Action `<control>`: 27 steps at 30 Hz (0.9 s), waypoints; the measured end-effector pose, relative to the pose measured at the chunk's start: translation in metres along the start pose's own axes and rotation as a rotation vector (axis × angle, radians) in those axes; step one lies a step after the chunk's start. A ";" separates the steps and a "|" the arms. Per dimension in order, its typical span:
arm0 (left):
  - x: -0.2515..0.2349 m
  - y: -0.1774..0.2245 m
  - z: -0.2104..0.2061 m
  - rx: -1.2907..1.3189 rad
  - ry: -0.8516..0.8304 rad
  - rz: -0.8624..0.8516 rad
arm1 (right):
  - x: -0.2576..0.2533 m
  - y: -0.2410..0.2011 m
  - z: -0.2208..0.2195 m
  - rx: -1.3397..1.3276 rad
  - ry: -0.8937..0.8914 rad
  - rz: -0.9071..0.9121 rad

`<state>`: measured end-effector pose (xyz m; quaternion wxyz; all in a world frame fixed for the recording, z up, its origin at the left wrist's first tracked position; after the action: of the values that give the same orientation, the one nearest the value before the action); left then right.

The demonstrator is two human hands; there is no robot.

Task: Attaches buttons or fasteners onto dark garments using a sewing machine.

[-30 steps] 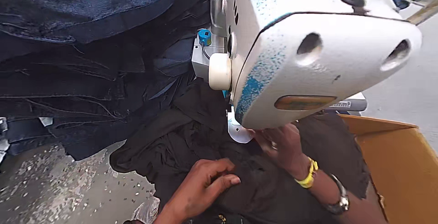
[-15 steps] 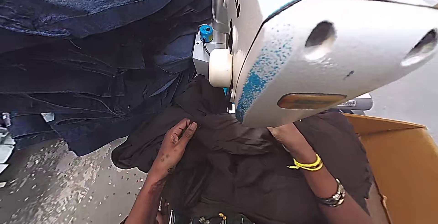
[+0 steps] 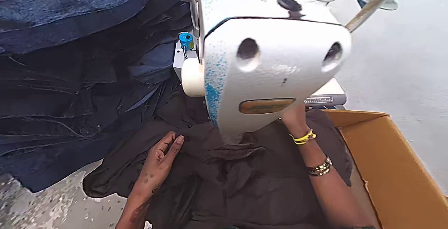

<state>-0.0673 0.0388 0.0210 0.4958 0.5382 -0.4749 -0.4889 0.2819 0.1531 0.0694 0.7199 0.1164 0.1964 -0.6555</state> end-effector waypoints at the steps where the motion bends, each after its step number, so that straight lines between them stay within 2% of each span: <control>1: 0.000 0.000 0.000 -0.004 0.002 0.000 | -0.004 0.002 -0.005 0.025 0.013 0.044; 6: 0.002 0.001 -0.001 -0.020 0.017 -0.005 | -0.013 0.002 -0.025 0.064 0.010 0.153; 12: 0.003 0.002 0.001 0.069 -0.034 0.047 | 0.009 0.014 -0.008 -0.200 0.141 0.004; 15: -0.003 0.008 -0.004 0.119 -0.033 0.059 | 0.020 0.019 0.004 -0.240 0.188 -0.045; 20: -0.019 0.018 -0.024 0.085 0.012 0.070 | 0.024 0.007 0.018 -0.317 0.135 -0.057; 22: -0.013 0.022 -0.028 0.073 -0.140 -0.103 | 0.021 -0.010 0.023 -0.343 0.148 0.013; 24: 0.008 0.041 -0.014 0.064 -0.477 -0.390 | 0.019 -0.030 0.030 -0.290 0.230 0.157; 25: 0.022 0.053 0.005 0.115 -0.566 -0.498 | 0.020 -0.039 0.032 -0.238 0.304 0.256; 26: 0.037 0.061 0.033 0.206 -0.535 -0.579 | 0.024 -0.049 0.033 -0.186 0.378 0.377; 27: 0.050 0.069 0.066 0.311 -0.401 -0.683 | 0.030 -0.059 0.035 -0.154 0.428 0.509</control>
<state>-0.1310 -0.0195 0.0847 0.1162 0.6271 -0.4243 -0.6428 0.2296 0.1044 0.0927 0.8097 0.2417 0.3565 -0.3986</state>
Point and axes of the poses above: each hand's wrist, its own x-axis away from the middle knuckle, its own z-axis out of the back of the hand, y = z × x, the point moved 2 cm from there along -x, towards the middle knuckle, and after that the axes turned 15 degrees about x, right-handed, at the moved point
